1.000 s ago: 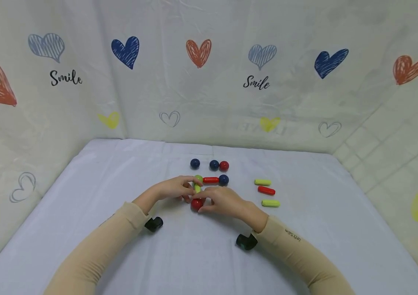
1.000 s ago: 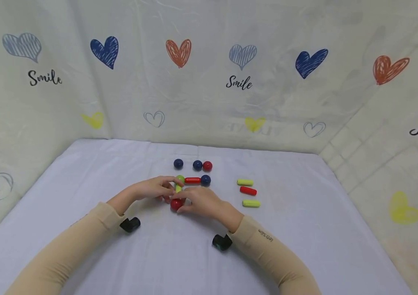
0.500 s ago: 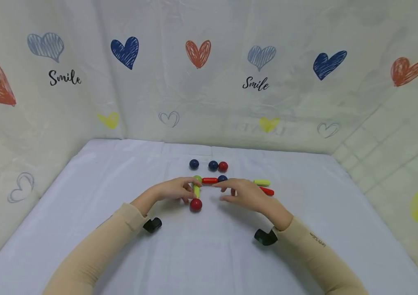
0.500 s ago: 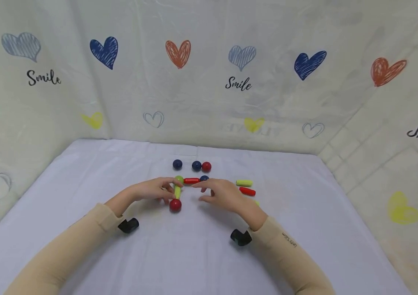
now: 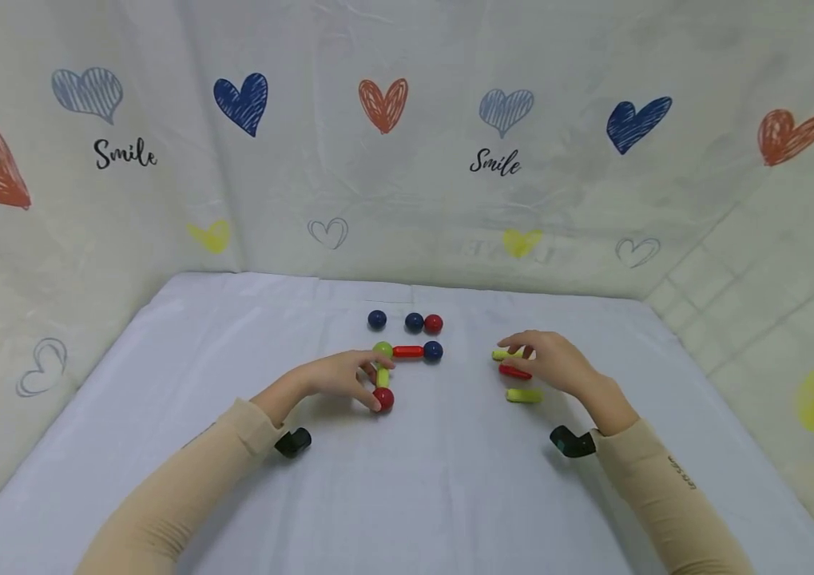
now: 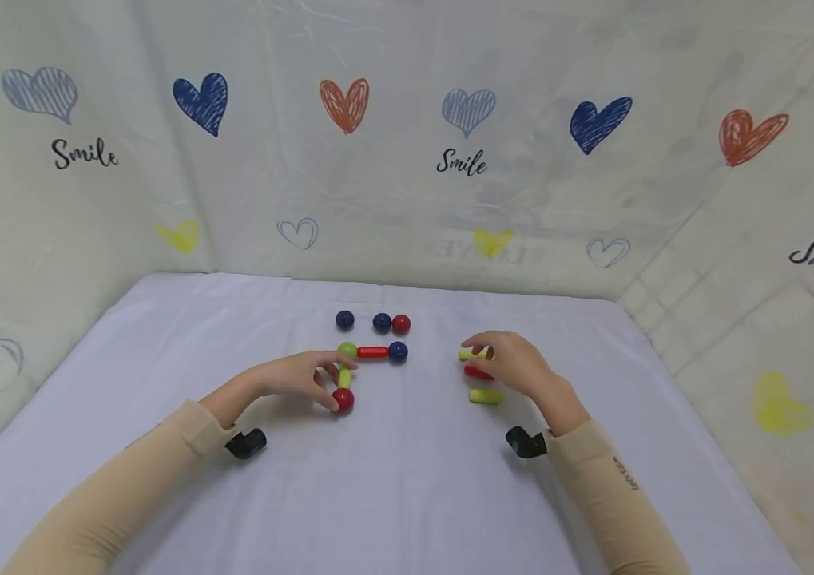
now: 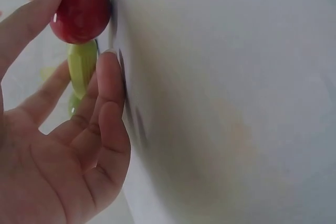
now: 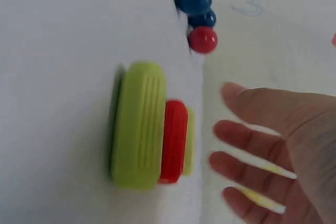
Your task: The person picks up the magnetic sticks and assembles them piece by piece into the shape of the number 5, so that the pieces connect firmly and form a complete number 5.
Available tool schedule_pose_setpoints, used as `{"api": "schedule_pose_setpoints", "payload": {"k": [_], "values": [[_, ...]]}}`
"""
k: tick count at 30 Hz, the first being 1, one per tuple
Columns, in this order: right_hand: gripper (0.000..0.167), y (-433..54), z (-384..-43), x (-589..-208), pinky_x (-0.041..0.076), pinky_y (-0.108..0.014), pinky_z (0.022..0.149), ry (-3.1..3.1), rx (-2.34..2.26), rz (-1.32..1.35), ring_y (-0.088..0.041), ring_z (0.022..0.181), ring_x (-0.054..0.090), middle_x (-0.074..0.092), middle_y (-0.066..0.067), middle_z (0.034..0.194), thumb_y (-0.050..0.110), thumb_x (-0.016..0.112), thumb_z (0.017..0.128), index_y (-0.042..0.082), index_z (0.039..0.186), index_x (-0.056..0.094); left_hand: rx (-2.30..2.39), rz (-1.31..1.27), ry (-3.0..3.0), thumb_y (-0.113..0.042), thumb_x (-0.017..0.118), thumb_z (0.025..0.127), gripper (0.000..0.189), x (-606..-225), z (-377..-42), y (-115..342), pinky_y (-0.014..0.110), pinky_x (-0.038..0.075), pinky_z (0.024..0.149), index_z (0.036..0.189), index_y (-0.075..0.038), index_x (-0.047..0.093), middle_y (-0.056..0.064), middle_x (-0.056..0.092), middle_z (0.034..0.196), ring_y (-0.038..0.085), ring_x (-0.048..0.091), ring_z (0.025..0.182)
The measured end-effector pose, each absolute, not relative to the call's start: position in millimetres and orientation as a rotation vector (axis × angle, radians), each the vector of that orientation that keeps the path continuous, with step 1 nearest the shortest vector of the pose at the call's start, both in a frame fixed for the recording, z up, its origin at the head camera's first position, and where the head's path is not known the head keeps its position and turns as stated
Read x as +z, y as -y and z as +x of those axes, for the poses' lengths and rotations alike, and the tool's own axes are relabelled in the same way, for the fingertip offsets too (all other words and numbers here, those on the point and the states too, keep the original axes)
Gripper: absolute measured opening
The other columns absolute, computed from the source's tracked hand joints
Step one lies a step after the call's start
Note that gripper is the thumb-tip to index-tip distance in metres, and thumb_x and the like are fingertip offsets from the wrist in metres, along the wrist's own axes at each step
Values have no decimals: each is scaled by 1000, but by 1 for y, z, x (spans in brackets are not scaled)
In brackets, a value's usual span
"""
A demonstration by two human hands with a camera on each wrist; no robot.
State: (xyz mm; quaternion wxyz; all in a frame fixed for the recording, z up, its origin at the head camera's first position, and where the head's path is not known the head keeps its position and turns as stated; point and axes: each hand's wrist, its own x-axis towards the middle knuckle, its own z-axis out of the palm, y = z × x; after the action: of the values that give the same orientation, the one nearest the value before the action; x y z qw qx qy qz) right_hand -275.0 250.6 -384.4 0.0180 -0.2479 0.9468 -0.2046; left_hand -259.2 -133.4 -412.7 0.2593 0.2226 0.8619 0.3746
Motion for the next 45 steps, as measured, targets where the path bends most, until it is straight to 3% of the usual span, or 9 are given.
{"api": "schedule_pose_setpoints", "payload": {"k": [7, 17, 27, 38, 45], "values": [[29, -266, -277, -390, 48, -36, 73, -2867, -632, -639, -22, 90, 61, 70, -2, 98, 17, 76, 93, 6, 119, 74, 1004, 643, -2376, -22, 83, 88, 53, -414, -255, 138, 43, 47, 94, 137, -18, 63, 3, 61, 121, 24, 57, 111], [27, -270, -276, -398, 47, -35, 70, -2843, -603, -539, -21, 84, 58, 67, -4, 94, 16, 76, 92, 5, 116, 74, 1001, 682, -2369, -22, 82, 89, 54, -413, -254, 136, 43, 47, 94, 139, -18, 62, 4, 61, 121, 23, 57, 110], [17, -244, -264, -388, 50, -37, 77, -2878, -761, -846, -18, 88, 62, 73, -1, 101, 6, 78, 90, 9, 107, 77, 986, 696, -2346, -21, 81, 90, 51, -409, -253, 139, 42, 48, 93, 138, -16, 63, 4, 62, 122, 25, 58, 111], [21, -204, -258, -384, 52, -33, 77, -2791, -781, -983, -15, 88, 62, 73, 3, 102, 9, 79, 90, 10, 111, 77, 993, 682, -2345, -21, 82, 88, 54, -411, -253, 140, 41, 49, 91, 138, -17, 62, 5, 61, 123, 24, 58, 110], [23, -181, -251, -390, 56, -41, 81, -2720, -777, -1082, -14, 91, 63, 73, 5, 104, 10, 79, 91, 12, 114, 77, 982, 637, -2362, -23, 83, 87, 54, -413, -253, 137, 43, 49, 94, 137, -19, 62, 6, 60, 125, 24, 57, 111]]}}
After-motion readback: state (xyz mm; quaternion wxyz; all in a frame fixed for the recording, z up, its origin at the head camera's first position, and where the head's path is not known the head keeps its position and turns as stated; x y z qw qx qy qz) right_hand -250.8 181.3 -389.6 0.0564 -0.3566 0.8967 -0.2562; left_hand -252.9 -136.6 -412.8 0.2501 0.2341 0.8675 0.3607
